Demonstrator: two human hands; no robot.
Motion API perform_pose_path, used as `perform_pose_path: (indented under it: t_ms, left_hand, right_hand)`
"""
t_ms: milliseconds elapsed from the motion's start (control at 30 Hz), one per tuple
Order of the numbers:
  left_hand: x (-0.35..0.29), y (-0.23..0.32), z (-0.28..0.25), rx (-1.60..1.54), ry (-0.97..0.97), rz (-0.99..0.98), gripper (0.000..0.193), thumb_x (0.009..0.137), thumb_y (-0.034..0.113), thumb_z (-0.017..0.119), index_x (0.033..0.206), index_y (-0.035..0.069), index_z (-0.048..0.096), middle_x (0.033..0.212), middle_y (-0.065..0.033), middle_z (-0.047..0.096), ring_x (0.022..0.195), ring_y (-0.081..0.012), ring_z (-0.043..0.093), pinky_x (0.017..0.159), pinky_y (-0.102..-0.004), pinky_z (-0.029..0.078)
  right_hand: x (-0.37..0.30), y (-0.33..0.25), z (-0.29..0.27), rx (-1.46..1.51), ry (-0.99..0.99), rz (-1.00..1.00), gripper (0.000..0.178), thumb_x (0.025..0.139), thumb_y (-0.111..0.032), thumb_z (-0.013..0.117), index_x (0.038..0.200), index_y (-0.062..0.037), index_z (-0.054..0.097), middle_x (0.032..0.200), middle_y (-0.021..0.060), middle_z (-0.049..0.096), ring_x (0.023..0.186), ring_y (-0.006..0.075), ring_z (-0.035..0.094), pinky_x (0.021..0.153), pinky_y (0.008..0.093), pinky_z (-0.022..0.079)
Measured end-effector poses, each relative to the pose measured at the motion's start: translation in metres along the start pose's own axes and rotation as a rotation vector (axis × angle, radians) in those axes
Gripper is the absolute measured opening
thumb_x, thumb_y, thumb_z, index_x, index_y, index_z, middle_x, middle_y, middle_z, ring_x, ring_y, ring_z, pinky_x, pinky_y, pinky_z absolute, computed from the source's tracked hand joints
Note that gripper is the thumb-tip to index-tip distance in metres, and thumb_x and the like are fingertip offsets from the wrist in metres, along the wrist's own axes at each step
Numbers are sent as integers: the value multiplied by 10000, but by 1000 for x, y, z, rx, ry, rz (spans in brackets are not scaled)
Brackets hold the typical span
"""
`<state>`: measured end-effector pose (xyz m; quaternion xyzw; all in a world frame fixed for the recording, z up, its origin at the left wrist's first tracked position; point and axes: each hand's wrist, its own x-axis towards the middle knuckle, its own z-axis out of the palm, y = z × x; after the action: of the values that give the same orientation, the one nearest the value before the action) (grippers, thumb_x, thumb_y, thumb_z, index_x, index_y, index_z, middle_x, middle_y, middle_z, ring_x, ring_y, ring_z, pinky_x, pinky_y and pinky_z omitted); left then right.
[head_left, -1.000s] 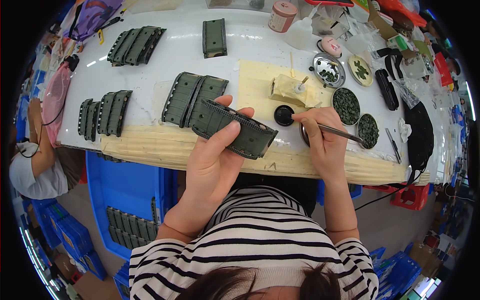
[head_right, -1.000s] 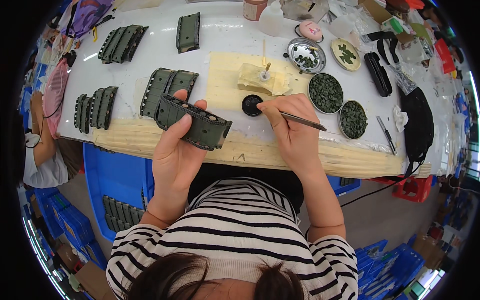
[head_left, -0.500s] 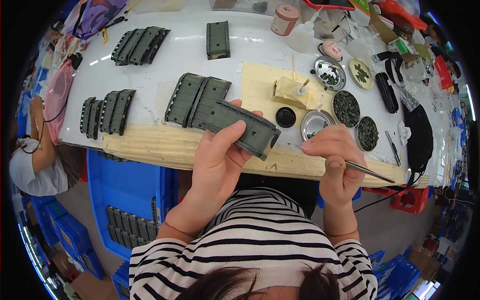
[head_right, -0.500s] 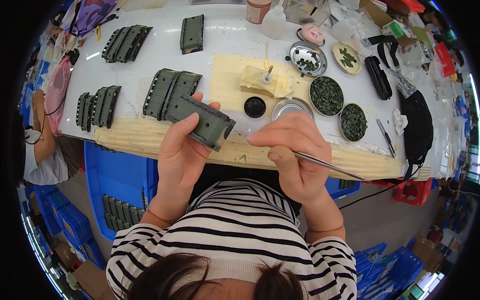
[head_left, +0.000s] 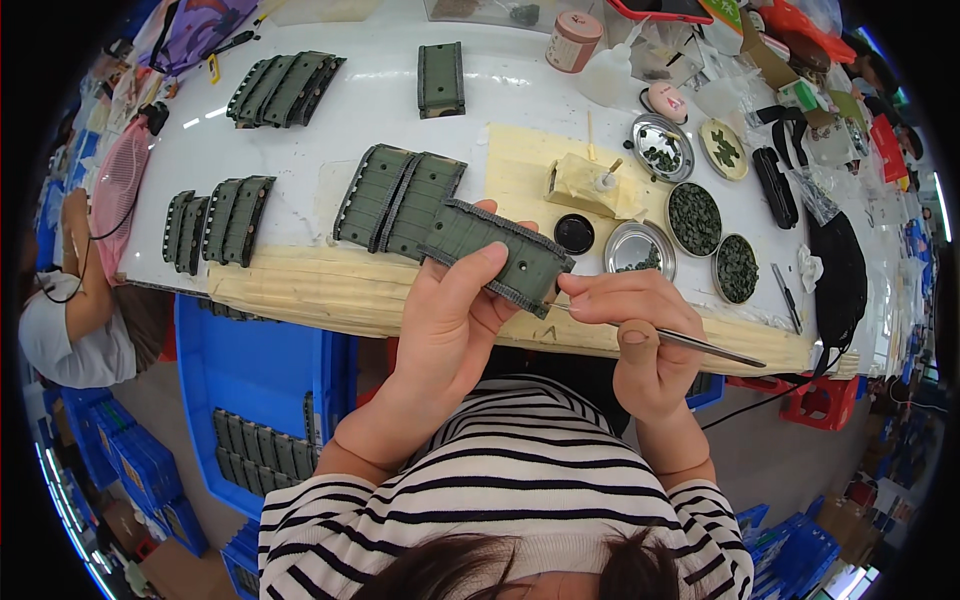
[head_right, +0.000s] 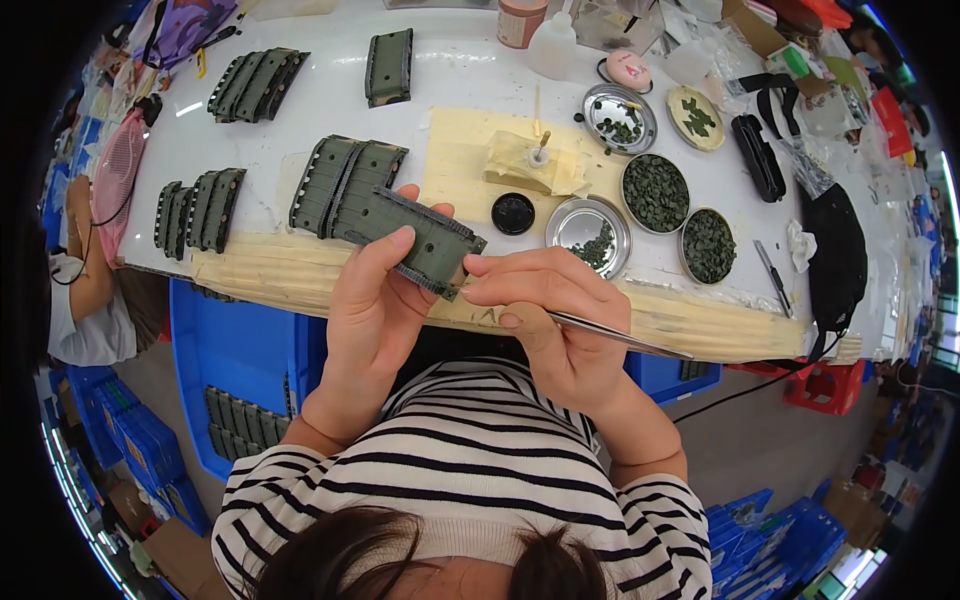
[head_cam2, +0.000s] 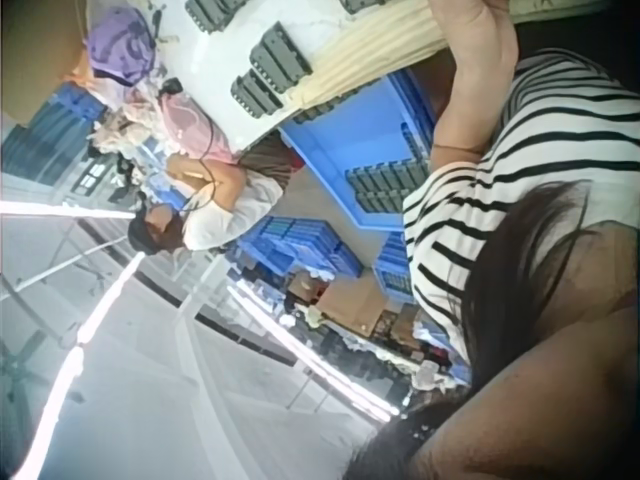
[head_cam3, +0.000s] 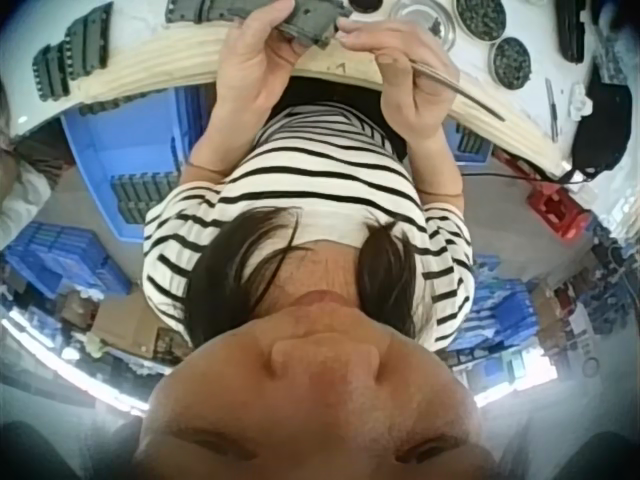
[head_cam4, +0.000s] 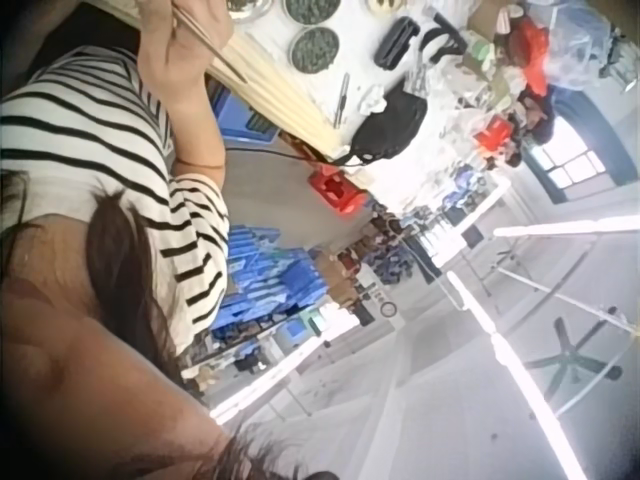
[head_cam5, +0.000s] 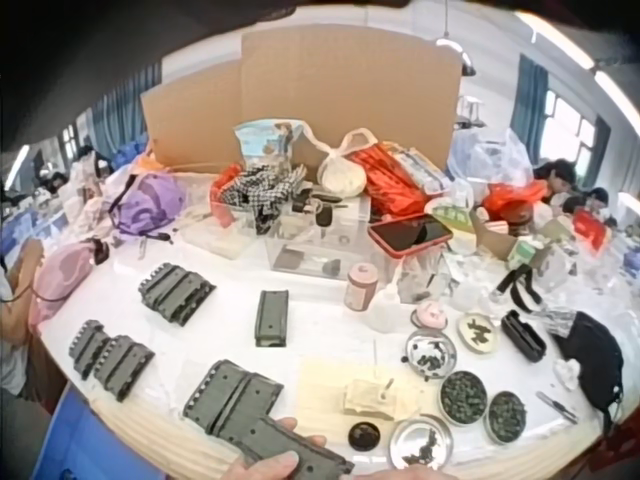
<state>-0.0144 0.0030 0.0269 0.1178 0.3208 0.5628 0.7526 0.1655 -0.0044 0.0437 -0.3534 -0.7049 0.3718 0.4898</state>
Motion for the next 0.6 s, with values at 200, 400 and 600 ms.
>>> perform_pose_path:
  t_ms: [200,400,600]
  left_hand:
    - [0,-1,1,1,9,9,476,926,95,540,1345,46,318,1232,-159,537,1072,-202,592,871,-321,531]
    - [-1,-2,1,43,29,15,447,912,116,549,1328,45,402,1245,-153,536,1121,-198,561,948,-356,483]
    - [0,-3,0,39,7,46,456,934,90,534,1335,38,323,1221,-161,542,1063,-200,596,864,-317,539]
  right_hand:
    - [1,0,0,-41,-6,-5,152,900,-82,579,947,12,690,974,167,675,870,221,660,758,288,521]
    - [2,0,0,-53,-5,-3,146,893,-77,584,935,14,690,963,167,677,869,228,664,752,293,526]
    - [2,-1,0,-54,-12,9,130,877,-48,595,940,14,690,939,151,677,869,229,667,745,289,527]
